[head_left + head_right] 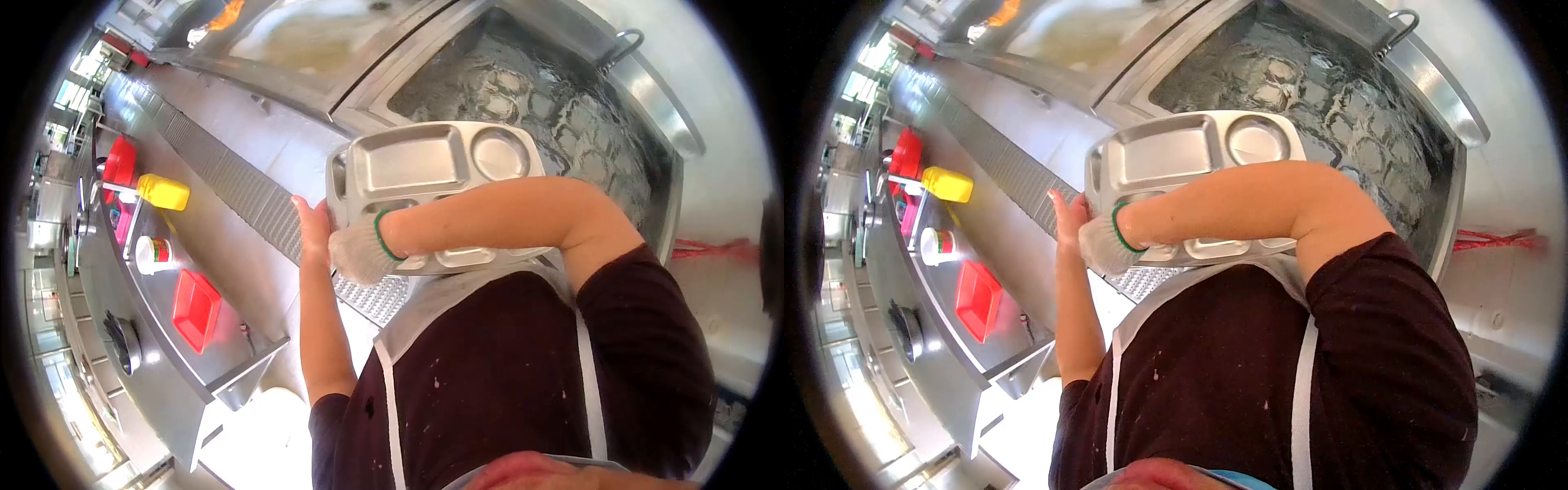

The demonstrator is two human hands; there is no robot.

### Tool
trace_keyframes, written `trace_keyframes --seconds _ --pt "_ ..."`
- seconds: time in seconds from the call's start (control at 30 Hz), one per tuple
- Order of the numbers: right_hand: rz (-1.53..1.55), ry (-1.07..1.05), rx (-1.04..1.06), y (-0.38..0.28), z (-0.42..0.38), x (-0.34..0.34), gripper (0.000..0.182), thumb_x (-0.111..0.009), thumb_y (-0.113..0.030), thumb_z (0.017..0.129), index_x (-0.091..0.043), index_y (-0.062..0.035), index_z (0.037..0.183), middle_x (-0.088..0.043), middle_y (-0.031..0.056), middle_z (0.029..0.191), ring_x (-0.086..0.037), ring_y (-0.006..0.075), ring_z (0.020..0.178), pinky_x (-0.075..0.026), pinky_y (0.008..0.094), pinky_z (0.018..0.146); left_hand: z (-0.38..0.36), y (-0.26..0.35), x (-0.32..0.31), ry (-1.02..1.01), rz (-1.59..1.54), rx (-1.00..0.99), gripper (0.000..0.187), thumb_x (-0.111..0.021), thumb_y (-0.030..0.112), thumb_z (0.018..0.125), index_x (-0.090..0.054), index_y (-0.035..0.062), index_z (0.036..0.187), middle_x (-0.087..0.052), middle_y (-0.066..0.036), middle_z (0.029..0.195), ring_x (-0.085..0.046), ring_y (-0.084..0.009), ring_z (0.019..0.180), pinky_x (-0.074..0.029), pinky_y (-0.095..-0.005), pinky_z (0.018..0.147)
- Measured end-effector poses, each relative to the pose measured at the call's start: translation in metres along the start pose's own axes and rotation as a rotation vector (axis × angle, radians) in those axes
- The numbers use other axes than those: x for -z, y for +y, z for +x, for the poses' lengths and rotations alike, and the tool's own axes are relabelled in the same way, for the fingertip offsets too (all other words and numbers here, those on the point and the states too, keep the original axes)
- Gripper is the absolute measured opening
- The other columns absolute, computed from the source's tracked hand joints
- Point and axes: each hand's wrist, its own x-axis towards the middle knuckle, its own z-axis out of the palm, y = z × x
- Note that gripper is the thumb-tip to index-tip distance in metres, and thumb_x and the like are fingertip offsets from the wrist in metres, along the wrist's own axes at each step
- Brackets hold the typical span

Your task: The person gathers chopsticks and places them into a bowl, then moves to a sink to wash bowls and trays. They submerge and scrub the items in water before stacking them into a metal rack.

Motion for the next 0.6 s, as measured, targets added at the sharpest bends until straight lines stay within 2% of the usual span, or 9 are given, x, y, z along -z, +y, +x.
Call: trace_keyframes --seconds 0.07,0.17,0.27,0.3,0.33,0.4,0.47,0.57,0.6 --pt "-0.028 0.189 -0.011 -0.010 -0.001 0.008 0.009 -0.060 -0.013 0.074 -0.068 -0.0084 0.075 -0.066 0.0069 0.079 -0.065 0.0236 0.071 -0.051 0.0358 0.058 -0.007 0.002 -0.009 -0.033 0.002 0.007 0.091 -0.026 0.075 0.084 -0.049 -0.0050 0.120 -0.062 -0.014 0.105 -0.061 -0.0259 0.089 -0.049 -0.0363 0.081" --pt "0.038 0.426 -0.154 -0.013 -0.046 0.046 0.013 -0.058 -0.013 0.076 -0.068 -0.0103 0.085 -0.067 0.0064 0.086 -0.065 0.0227 0.076 -0.052 0.0348 0.064 -0.021 -0.004 -0.015 0.123 0.592 -0.047 0.074 -0.047 0.058 0.086 -0.045 -0.0060 0.124 -0.056 -0.016 0.111 -0.055 -0.0254 0.102 -0.047 -0.0377 0.085" --pt "0.097 0.808 -0.390 -0.010 -0.143 0.022 0.024 -0.058 -0.012 0.077 -0.065 -0.0127 0.100 -0.065 0.0046 0.098 -0.063 0.0209 0.090 -0.050 0.0320 0.079 0.015 -0.023 0.011 0.227 0.560 0.026 0.071 -0.063 0.048 0.081 -0.045 -0.0069 0.122 -0.055 -0.017 0.108 -0.055 -0.0244 0.102 -0.048 -0.0367 0.082" --pt "0.086 0.692 -0.620 -0.016 -0.183 0.018 0.029 -0.058 -0.012 0.076 -0.063 -0.0144 0.105 -0.062 0.0041 0.110 -0.059 0.0187 0.103 -0.047 0.0303 0.087 0.026 -0.030 0.012 0.253 0.496 0.016 0.071 -0.067 0.047 0.079 -0.045 -0.0071 0.121 -0.055 -0.017 0.107 -0.056 -0.0242 0.101 -0.048 -0.0363 0.081" --pt "0.171 0.549 -1.002 -0.020 -0.216 -0.015 0.033 -0.060 -0.014 0.076 -0.062 -0.0105 0.109 -0.060 0.0094 0.116 -0.056 0.0219 0.109 -0.044 0.0327 0.092 0.026 -0.037 0.006 0.276 0.433 -0.065 0.072 -0.067 0.047 0.078 -0.045 -0.0073 0.121 -0.056 -0.018 0.107 -0.056 -0.0243 0.101 -0.048 -0.0360 0.081" --pt "0.154 0.669 -1.490 -0.034 -0.269 -0.048 0.045 -0.062 -0.031 0.080 -0.053 -0.0041 0.115 -0.056 0.0159 0.113 -0.053 0.0323 0.106 -0.042 0.0399 0.093 0.032 -0.045 0.003 0.340 0.370 -0.146 0.070 -0.068 0.043 0.079 -0.045 -0.0075 0.121 -0.056 -0.017 0.109 -0.056 -0.0242 0.101 -0.047 -0.0363 0.083" --pt "0.583 0.395 -1.816 -0.058 -0.283 -0.090 0.051 -0.053 -0.036 0.087 -0.046 0.0016 0.121 -0.053 0.0243 0.116 -0.048 0.0388 0.113 -0.037 0.0402 0.098 0.037 -0.046 -0.004 0.331 0.442 -0.147 0.065 -0.068 0.039 0.080 -0.046 -0.0075 0.120 -0.056 -0.016 0.109 -0.055 -0.0236 0.101 -0.047 -0.0364 0.083" --pt "1.080 1.004 -1.737 -0.072 -0.272 -0.143 0.056 -0.050 -0.037 0.089 -0.040 0.0061 0.124 -0.050 0.0287 0.118 -0.048 0.0390 0.113 -0.037 0.0383 0.098 0.033 -0.039 -0.014 0.359 0.488 -0.197 0.057 -0.068 0.033 0.081 -0.049 -0.0076 0.117 -0.058 -0.015 0.107 -0.056 -0.0224 0.099 -0.047 -0.0366 0.081" --pt "1.108 1.192 -1.677 -0.069 -0.274 -0.137 0.052 -0.048 -0.035 0.090 -0.041 0.0022 0.126 -0.051 0.0251 0.119 -0.049 0.0393 0.109 -0.037 0.0362 0.097 0.034 -0.038 -0.021 0.363 0.493 -0.218 0.055 -0.069 0.031 0.082 -0.051 -0.0076 0.116 -0.059 -0.015 0.106 -0.056 -0.0220 0.097 -0.047 -0.0367 0.080"
